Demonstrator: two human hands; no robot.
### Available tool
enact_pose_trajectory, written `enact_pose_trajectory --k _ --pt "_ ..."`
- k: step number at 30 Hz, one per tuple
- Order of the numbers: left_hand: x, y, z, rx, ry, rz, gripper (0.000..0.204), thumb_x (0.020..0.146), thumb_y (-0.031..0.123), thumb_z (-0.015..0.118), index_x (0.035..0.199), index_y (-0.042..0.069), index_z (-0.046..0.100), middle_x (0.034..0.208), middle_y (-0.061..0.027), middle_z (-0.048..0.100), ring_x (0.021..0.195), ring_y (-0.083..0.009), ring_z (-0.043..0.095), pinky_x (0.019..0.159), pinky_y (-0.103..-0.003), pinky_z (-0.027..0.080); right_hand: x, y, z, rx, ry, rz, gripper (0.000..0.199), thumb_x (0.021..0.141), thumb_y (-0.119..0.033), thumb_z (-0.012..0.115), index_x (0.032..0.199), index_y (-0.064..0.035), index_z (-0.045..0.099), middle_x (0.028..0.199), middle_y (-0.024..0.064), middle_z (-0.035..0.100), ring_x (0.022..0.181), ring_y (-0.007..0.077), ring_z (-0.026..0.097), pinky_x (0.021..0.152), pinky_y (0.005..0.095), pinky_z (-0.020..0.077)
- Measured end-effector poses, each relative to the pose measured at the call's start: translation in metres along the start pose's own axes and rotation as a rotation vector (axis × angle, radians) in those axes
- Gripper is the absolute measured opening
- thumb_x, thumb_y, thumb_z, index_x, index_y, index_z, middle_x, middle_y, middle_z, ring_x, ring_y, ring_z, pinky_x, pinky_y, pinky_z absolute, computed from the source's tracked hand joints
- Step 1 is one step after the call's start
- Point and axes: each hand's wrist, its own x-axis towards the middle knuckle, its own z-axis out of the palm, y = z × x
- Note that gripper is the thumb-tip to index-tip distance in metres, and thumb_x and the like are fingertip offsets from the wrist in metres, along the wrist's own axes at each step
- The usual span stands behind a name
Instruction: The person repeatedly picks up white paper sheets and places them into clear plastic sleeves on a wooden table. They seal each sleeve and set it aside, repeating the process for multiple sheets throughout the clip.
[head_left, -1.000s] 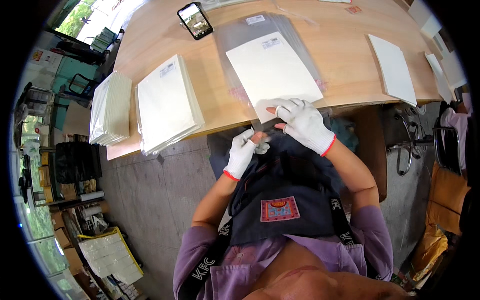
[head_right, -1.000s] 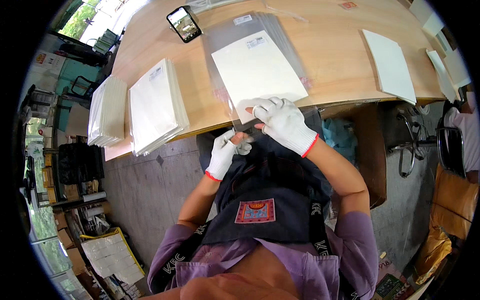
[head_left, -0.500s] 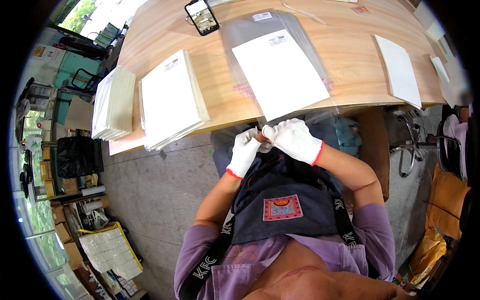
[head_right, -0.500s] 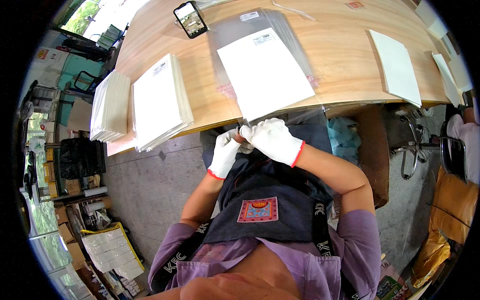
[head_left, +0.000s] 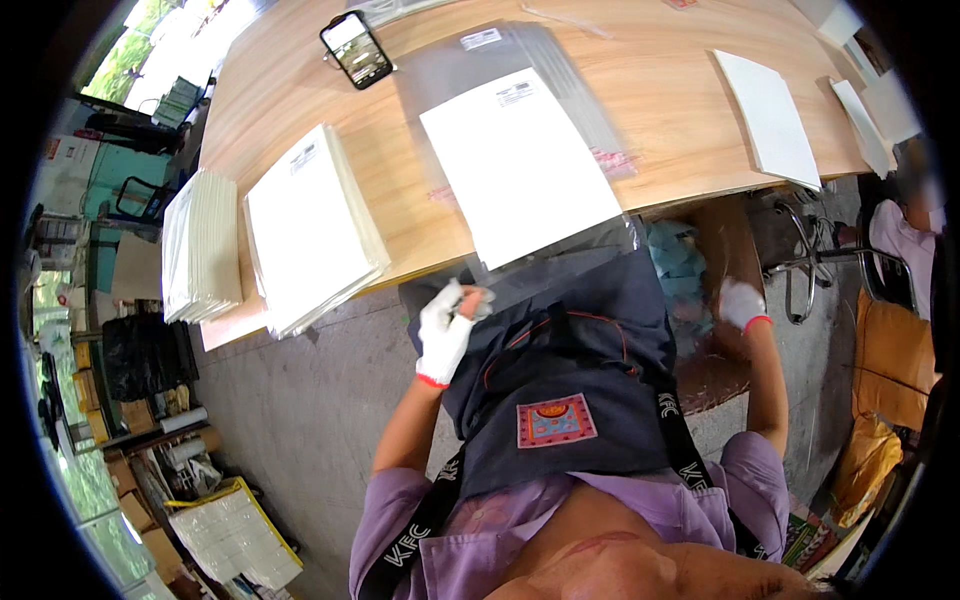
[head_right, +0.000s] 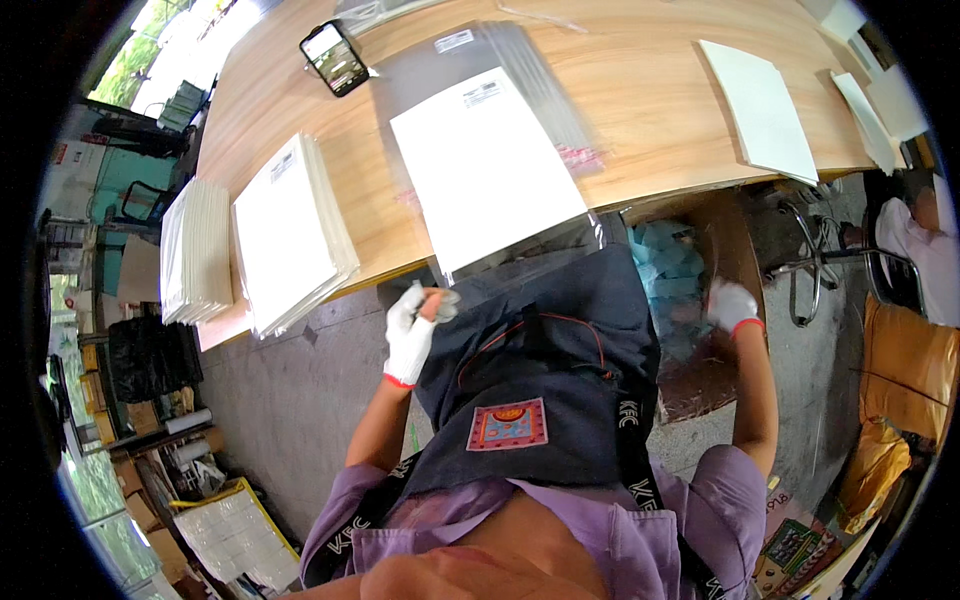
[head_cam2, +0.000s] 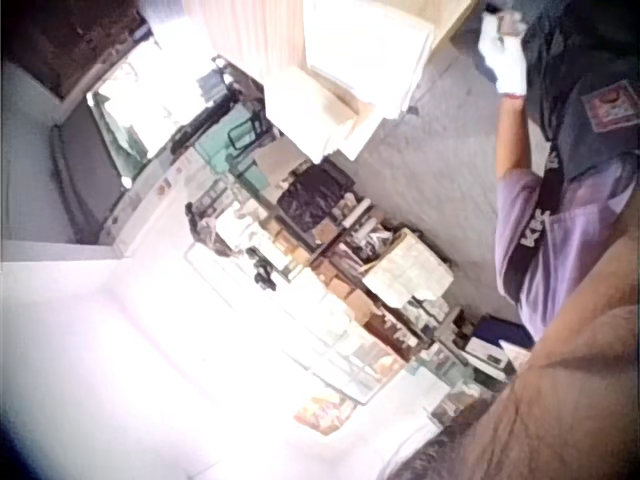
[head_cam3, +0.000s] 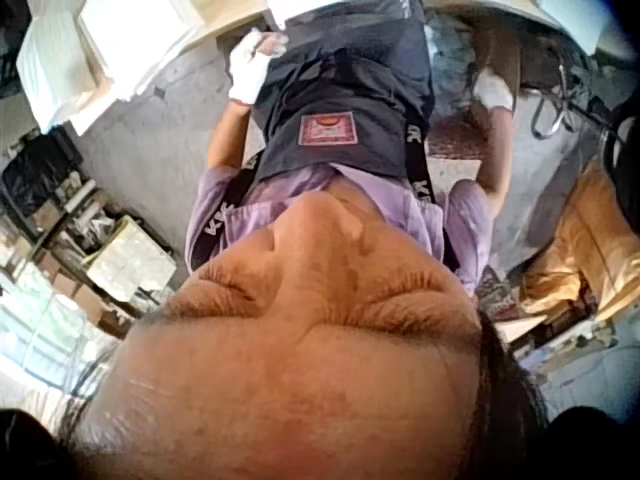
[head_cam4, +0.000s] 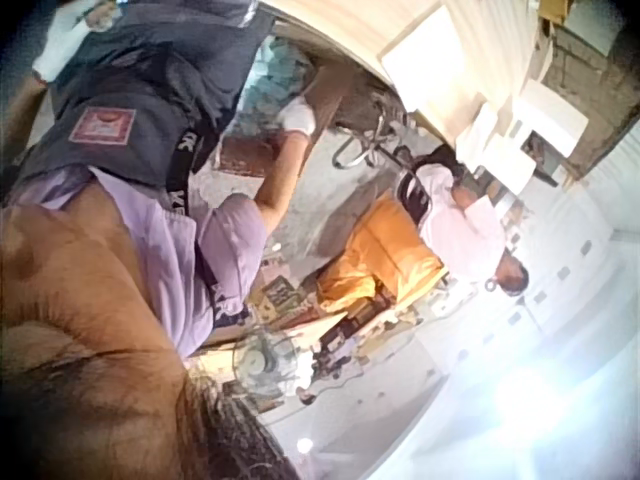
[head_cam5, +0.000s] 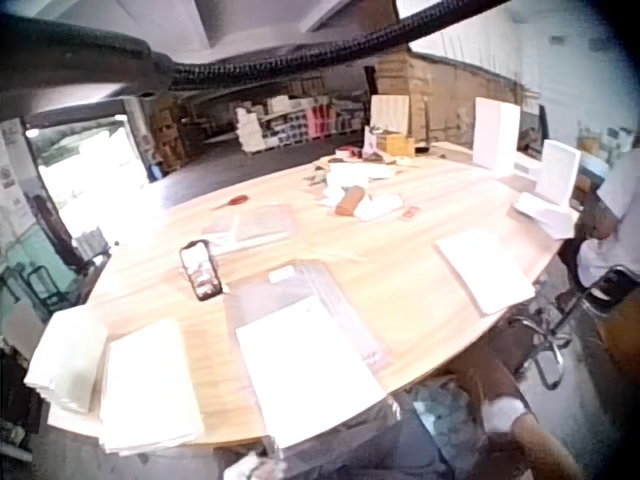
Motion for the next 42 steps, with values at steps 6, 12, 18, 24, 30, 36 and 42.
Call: enact_pose_trajectory --k 6,12,18,24,30,36,42 --pt "0.017 0.026 0.006 1.112 0.334 0.967 0.037 0.063 -0.003 0.070 0.098 0.008 0.064 0.112 -0.0108 0.058 0.107 -0.0360 0.051 0.088 -0.043 0.043 -0.003 -0.104 -0.140 0.531 0.564 -0.141 0.028 0.073 -0.023 0.069 0.097 -0.0132 0.059 0.093 0.0096 0.065 0.089 0.0299 0.063 0.078 0.0427 0.0489" --pt "0.038 0.038 0.014 0.951 0.023 1.163 0.026 0.062 0.006 0.074 0.087 0.008 0.066 0.097 -0.0055 0.061 0.091 -0.0281 0.057 0.076 -0.041 0.047 0.016 -0.179 -0.226 0.315 1.146 -0.815 0.026 0.065 -0.022 0.075 0.085 -0.0142 0.060 0.092 -0.0017 0.063 0.087 0.0205 0.060 0.074 0.0339 0.0477" --pt "0.010 -0.003 0.016 0.502 0.309 0.570 0.013 0.076 0.006 0.069 0.089 0.007 0.068 0.077 -0.0048 0.059 0.079 -0.0205 0.058 0.071 -0.031 0.047 0.018 -0.201 -0.184 0.932 0.926 -0.645 0.020 0.071 -0.018 0.074 0.068 -0.0064 0.058 0.068 0.0066 0.058 0.059 0.0236 0.057 0.055 0.0314 0.0452" --pt "0.023 -0.018 0.042 -0.666 0.405 0.149 0.020 0.088 0.013 0.062 0.107 0.007 0.057 0.098 -0.0023 0.060 0.084 -0.0132 0.058 0.074 -0.028 0.049 0.007 -0.223 -0.187 1.191 0.647 -0.078 0.021 0.080 -0.018 0.068 0.085 -0.0026 0.054 0.069 0.0118 0.060 0.060 0.0223 0.060 0.055 0.0313 0.0447" --pt "0.020 -0.029 0.017 -0.822 0.093 -0.073 0.029 0.092 0.027 0.056 0.111 0.005 0.054 0.097 -0.0050 0.061 0.082 -0.0133 0.059 0.066 -0.029 0.051 -0.002 -0.194 -0.189 1.556 0.135 -0.034 0.031 0.092 -0.031 0.051 0.090 -0.0022 0.062 0.061 0.0026 0.056 0.047 0.0076 0.047 0.045 0.0249 0.0376" --pt "0.008 0.051 0.013 0.008 0.192 0.184 0.023 0.091 0.023 0.057 0.090 0.000 0.055 0.070 0.0008 0.053 0.063 -0.0075 0.049 0.056 -0.023 0.041 -0.007 -0.224 -0.192 1.821 -0.125 -0.229 0.021 0.093 -0.023 0.052 0.102 -0.0048 0.058 0.063 0.0007 0.056 0.048 0.0053 0.046 0.043 0.0188 0.0359" --pt "-0.027 0.078 -0.062 0.185 0.634 0.594 0.021 0.091 0.016 0.053 0.084 -0.003 0.058 0.067 0.0021 0.045 0.063 -0.0064 0.041 0.054 -0.023 0.033 -0.016 -0.307 -0.245 1.881 -0.199 -0.545 0.019 0.092 -0.024 0.054 0.095 -0.0054 0.057 0.065 -0.0013 0.054 0.051 0.0047 0.049 0.044 0.0192 0.0359"
